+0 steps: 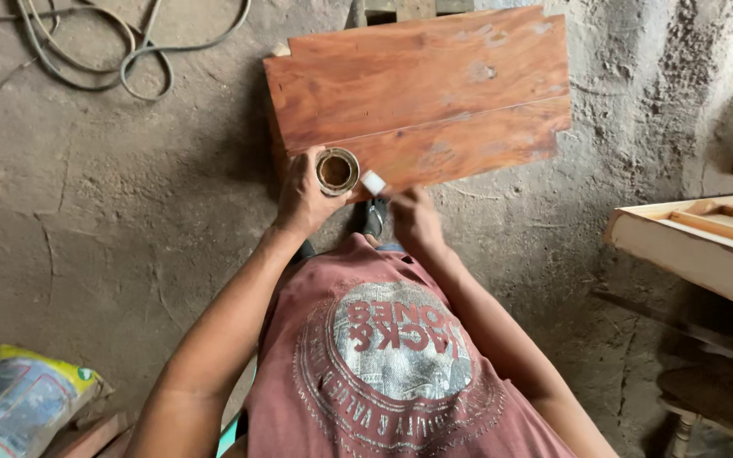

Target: The person applies wood filler to the gaps between wood panels using a small metal scraper while holding a container of filler.

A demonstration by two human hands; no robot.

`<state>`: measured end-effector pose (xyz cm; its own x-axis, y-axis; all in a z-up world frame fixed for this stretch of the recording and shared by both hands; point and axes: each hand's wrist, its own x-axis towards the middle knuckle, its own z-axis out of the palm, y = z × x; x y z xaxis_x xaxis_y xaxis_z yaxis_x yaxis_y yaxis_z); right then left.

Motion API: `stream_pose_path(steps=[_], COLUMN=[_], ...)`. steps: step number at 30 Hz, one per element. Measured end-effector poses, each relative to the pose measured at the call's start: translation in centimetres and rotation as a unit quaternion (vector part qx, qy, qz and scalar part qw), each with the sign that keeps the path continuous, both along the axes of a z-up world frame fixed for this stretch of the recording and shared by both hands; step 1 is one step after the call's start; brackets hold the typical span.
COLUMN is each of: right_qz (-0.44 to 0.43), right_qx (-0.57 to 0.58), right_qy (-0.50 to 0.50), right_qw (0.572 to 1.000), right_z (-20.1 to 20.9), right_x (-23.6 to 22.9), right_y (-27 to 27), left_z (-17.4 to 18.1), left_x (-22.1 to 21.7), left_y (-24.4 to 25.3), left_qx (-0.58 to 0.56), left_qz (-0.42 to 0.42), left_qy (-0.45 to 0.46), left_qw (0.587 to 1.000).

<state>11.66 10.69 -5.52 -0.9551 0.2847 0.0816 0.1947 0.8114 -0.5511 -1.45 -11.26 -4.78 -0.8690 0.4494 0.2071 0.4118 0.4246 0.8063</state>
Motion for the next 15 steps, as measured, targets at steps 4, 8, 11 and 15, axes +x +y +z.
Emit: stream_pose_path(steps=[4, 8, 11, 15], right_qz=[-0.035, -0.173, 0.091, -0.115], right_qx=[-0.016, -0.207, -0.038, 0.028], right_qy=[-0.011, -0.180, 0.032, 0.026], right_qw=[0.999, 0.946, 0.995, 0.993], right_z=[1.0, 0.0, -0.4, -0.9], right_x=[-0.2, -0.1, 2.9, 3.3], right_y=[1.3, 1.3, 0.4, 2.8], left_z=[0.2, 0.1, 0.3, 0.0], left_x=[0.0, 0.0, 0.1, 0.1], left_y=[-0.1, 0.1, 0.0, 0.0], left_qx=[-0.005, 0.000, -0.002, -0.003], left_qz=[-0.001, 0.006, 0.001, 0.005], left_qy=[-0.002, 0.012, 0.005, 0.006], left_qw=[1.000, 1.000, 1.000, 1.000])
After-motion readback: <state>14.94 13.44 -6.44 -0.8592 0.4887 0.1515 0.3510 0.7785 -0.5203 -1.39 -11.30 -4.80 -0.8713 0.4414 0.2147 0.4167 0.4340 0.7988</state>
